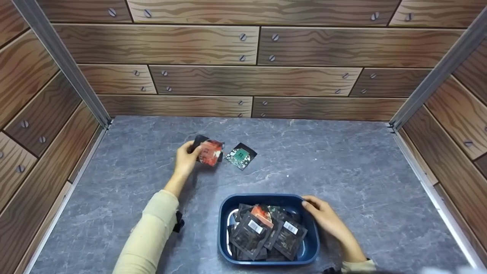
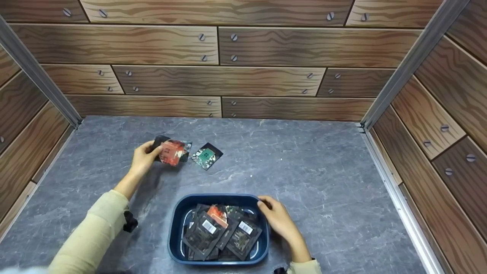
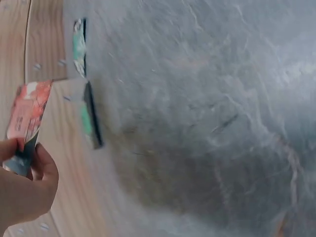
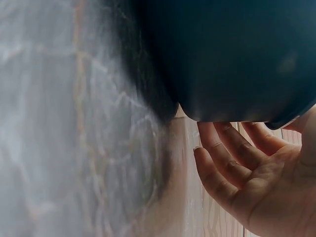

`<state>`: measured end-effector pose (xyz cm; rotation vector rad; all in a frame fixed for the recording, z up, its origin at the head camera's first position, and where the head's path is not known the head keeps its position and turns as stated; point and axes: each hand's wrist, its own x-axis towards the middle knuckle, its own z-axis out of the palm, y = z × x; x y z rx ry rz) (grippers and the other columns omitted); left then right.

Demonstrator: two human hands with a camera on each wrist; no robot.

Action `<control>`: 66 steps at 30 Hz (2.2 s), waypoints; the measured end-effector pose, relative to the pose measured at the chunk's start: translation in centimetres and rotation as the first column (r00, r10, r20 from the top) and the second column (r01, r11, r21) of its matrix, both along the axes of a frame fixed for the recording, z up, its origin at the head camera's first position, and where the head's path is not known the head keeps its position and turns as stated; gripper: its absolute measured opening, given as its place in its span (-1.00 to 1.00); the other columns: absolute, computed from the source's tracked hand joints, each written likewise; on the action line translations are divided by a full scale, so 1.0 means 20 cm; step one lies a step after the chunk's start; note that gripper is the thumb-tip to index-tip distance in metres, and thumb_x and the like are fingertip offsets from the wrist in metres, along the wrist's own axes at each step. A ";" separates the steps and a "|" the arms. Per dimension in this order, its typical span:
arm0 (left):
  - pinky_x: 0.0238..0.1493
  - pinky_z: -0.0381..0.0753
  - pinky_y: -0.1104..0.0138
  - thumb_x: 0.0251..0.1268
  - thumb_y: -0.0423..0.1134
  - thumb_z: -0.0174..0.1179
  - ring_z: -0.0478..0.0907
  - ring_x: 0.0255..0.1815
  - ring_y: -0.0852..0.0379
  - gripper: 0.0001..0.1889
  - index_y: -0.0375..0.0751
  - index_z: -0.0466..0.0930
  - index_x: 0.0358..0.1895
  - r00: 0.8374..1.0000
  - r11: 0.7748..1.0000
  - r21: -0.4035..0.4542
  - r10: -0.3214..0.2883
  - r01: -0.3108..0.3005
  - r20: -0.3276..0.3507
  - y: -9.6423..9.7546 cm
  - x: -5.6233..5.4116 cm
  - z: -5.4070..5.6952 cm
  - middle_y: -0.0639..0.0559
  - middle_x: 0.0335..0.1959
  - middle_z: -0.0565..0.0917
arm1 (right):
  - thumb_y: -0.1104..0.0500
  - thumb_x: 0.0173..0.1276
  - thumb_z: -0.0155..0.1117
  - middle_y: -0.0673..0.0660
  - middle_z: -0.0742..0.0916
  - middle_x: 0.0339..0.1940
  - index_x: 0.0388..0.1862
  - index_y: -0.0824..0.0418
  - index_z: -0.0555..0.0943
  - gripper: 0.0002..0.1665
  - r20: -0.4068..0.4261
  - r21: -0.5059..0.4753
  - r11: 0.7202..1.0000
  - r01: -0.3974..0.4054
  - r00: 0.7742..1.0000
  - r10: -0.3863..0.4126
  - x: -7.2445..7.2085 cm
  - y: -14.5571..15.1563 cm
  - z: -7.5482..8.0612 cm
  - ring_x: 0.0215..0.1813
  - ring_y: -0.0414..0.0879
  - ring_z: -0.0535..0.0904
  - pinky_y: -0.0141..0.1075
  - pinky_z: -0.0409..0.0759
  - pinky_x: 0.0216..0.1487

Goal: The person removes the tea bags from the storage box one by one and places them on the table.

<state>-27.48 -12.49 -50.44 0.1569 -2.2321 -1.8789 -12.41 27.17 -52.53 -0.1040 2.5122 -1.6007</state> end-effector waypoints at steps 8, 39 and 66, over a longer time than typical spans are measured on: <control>0.28 0.46 0.12 0.29 -0.66 0.01 0.44 0.30 -0.26 -0.56 -0.61 0.41 0.25 0.981 0.981 0.098 0.153 -0.165 0.116 -0.07 -0.09 -0.12 -0.49 0.21 0.48 | 0.19 0.54 0.08 0.33 0.67 0.09 0.17 0.43 0.54 -0.62 -0.001 0.008 1.000 0.004 1.000 -0.004 0.00 0.01 0.00 0.07 0.06 0.60 -0.32 0.52 0.08; 0.53 -0.04 0.21 0.20 -0.63 0.08 0.04 0.54 -0.23 -0.40 -0.50 0.31 0.38 0.961 0.959 -0.173 0.248 -0.226 0.123 -0.11 -0.11 -0.15 -0.43 0.44 0.25 | 0.18 0.55 0.07 0.34 0.66 0.11 0.19 0.45 0.52 -0.59 0.014 -0.002 1.000 0.005 1.000 -0.005 0.01 0.01 0.01 0.08 0.05 0.60 -0.35 0.51 0.08; 0.06 0.47 0.09 0.30 -0.38 0.28 0.63 -0.04 -0.02 -0.78 -0.23 0.66 0.00 0.979 0.894 -0.447 -0.122 0.037 -0.162 0.13 0.07 0.12 -0.08 -0.10 0.73 | 0.18 0.54 0.10 0.30 0.67 0.12 0.18 0.41 0.55 -0.62 0.005 0.026 0.999 0.040 0.999 -0.040 0.01 0.00 0.00 0.12 0.04 0.57 -0.30 0.49 0.14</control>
